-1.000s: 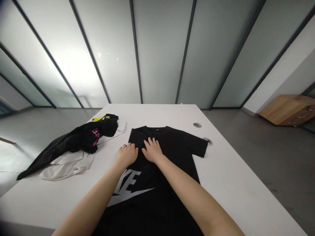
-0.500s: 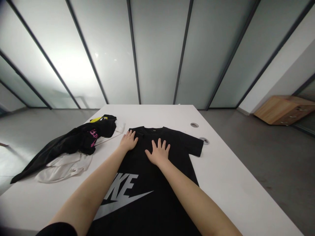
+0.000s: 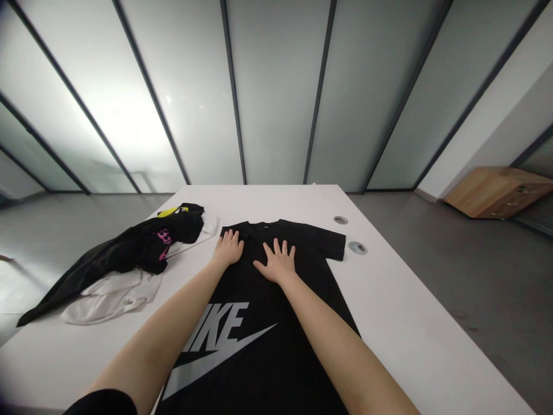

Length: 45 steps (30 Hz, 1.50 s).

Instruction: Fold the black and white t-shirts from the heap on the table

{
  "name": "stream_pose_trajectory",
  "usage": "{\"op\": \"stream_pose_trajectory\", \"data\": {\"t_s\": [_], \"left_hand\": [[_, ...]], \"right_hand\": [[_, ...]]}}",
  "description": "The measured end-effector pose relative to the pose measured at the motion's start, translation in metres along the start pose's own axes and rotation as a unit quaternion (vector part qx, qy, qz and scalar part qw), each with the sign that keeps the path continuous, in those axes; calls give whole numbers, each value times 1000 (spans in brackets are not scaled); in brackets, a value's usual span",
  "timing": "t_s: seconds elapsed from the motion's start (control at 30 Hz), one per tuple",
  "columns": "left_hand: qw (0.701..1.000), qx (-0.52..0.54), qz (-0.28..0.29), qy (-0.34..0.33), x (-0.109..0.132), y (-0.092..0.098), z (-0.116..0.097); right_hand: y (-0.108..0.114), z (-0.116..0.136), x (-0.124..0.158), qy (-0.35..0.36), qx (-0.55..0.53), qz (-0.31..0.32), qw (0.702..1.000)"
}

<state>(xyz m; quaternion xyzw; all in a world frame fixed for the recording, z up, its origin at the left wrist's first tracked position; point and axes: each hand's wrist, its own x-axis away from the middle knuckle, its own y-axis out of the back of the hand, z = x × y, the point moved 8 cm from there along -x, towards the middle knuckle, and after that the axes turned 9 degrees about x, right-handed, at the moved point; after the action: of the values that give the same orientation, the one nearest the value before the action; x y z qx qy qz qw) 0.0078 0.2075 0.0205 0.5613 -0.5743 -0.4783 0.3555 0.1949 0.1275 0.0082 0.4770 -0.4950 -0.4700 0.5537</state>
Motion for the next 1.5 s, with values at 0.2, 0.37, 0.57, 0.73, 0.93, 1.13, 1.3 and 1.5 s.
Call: {"op": "stream_pose_trajectory", "data": {"t_s": [0.2, 0.37, 0.57, 0.73, 0.93, 1.13, 1.3, 1.5], "left_hand": [[999, -8, 27, 38, 0, -6, 7], [999, -12, 26, 36, 1, -9, 9], [998, -19, 47, 26, -15, -1, 10], [999, -17, -1, 28, -26, 23, 8], [997, -33, -19, 69, -11, 13, 19], [996, -36, -68, 48, -2, 23, 2], [999, -22, -45, 16, 32, 14, -40], [1000, -21, -7, 19, 81, -13, -48]], "right_hand": [[-3, -5, -1, -15, -4, 2, 1000], [-3, -6, -1, -12, -8, -5, 1000], [-3, -5, 0, -10, -3, -10, 1000], [4, -2, 5, -9, -4, -21, 1000], [6, -2, 7, -5, -4, -15, 1000], [6, -3, 6, -11, -10, -13, 1000], [5, -3, 6, -11, -14, -12, 1000], [8, -4, 6, -17, -25, -17, 999]]}}
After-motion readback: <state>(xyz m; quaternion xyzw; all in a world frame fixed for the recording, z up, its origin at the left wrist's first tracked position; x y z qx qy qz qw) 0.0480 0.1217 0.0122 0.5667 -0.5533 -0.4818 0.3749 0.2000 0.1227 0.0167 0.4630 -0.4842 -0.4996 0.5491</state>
